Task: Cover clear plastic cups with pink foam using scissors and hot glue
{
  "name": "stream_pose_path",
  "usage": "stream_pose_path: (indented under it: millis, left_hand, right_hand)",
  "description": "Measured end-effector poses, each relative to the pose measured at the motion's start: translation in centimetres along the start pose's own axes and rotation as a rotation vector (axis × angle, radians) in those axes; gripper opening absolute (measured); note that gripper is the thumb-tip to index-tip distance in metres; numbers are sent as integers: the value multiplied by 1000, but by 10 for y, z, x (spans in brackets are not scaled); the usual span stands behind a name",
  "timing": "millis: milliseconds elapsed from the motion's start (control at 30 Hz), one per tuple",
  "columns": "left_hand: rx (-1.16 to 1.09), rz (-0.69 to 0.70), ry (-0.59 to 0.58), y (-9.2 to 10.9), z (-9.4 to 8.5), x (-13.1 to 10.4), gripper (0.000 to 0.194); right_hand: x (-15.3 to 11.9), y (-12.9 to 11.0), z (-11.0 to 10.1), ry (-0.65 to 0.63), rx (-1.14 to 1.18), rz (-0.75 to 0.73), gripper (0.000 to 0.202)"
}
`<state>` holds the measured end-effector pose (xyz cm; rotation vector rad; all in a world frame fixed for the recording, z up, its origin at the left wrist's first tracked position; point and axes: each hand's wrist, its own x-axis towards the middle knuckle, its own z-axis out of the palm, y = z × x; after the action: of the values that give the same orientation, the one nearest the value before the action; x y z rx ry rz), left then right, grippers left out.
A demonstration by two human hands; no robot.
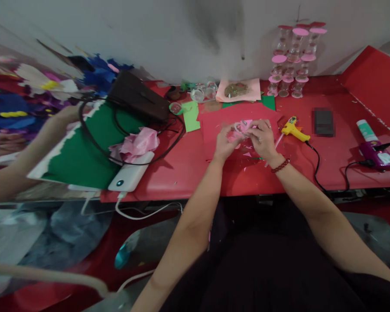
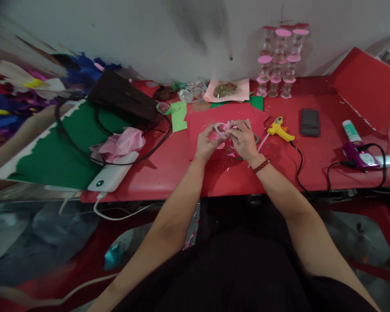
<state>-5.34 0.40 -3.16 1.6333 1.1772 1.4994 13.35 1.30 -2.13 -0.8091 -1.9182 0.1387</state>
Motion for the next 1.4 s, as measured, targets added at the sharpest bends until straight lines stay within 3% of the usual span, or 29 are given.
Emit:
stream_pose_path:
  millis: [233, 767, 1000, 1400]
  left_hand:
    - [170, 46, 6, -4, -1, 1, 49]
    - [315, 162, 42, 0, 4, -2, 48]
    - [293, 166, 24, -2, 4, -4, 43]
    - [408, 179, 1, -8, 2, -1, 53]
  right_hand:
    - [0, -1, 4, 36, 37, -22, 14]
    - [0, -5, 5, -11, 141, 75, 24]
    - [2, -12, 0, -55, 48, 139, 27]
    - [8, -11, 3, -121, -142, 214, 25]
